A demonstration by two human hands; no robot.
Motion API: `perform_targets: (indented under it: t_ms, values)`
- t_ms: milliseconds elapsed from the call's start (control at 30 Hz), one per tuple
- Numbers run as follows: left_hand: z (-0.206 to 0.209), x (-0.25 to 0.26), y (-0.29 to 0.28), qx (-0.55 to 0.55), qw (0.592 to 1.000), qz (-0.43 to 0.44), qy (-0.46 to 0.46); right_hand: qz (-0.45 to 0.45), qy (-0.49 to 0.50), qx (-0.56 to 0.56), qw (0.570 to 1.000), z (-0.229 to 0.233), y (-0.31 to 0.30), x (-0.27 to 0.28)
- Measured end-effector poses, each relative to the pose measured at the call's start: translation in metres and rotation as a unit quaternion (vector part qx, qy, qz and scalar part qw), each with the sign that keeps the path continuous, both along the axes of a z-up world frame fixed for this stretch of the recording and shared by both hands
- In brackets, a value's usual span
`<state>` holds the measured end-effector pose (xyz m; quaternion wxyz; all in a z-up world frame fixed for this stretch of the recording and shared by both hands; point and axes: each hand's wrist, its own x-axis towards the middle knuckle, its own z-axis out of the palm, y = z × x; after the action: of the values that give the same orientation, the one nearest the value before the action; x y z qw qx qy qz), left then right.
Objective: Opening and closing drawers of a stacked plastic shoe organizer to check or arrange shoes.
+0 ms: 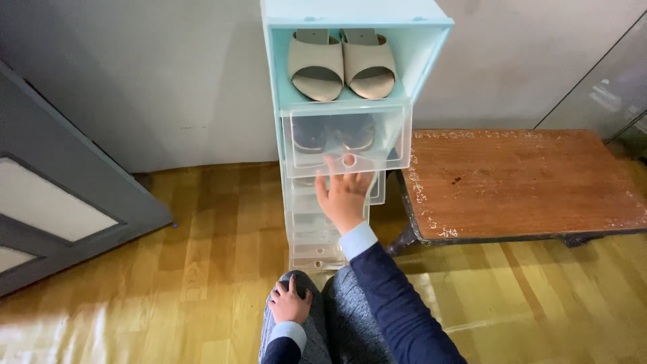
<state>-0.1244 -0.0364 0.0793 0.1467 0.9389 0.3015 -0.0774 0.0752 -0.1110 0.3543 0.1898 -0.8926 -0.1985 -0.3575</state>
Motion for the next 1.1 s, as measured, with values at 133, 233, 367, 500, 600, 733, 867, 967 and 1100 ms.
perform_targets:
  t_ms: [133, 233, 367, 500, 600, 733, 867, 967, 1100]
  values:
    - [0.007, 0.001, 0.000, -0.003, 1.000, -0.013, 0.028, 0.093, 0.004, -0.065, 0.994, 0.014, 0.012, -0.016]
    - [-0.005, 0.001, 0.000, 0.014, 1.000, -0.004, 0.005, 0.095, -0.027, -0.066, 0.993, 0.013, 0.001, -0.017]
    - [-0.001, 0.000, 0.002, -0.002, 1.000, 0.006, 0.003, -0.033, -0.028, -0.040, 0.998, -0.003, -0.033, 0.002]
    - [0.000, 0.001, 0.000, 0.000, 1.000, -0.002, 0.002, -0.063, 0.014, 0.033, 0.997, -0.021, -0.035, 0.009]
    - [-0.012, 0.000, 0.000, 0.009, 1.000, -0.013, -0.012, 0.003, 0.011, 0.000, 1.000, -0.012, 0.003, -0.017]
    - [-0.006, 0.000, 0.000, -0.013, 1.000, 0.003, 0.014, 0.261, 0.096, -0.013, 0.960, -0.013, 0.044, -0.071]
    - [0.006, 0.004, 0.003, -0.025, 0.999, 0.008, 0.028, 0.372, 0.010, -0.084, 0.924, -0.038, 0.032, -0.084]
    - [0.006, 0.002, 0.003, -0.024, 0.999, -0.003, 0.030, 0.308, -0.064, -0.046, 0.948, -0.043, 0.006, -0.073]
    - [0.001, 0.007, 0.000, -0.005, 1.000, 0.002, 0.011, 0.070, -0.025, 0.100, 0.992, -0.041, -0.036, -0.030]
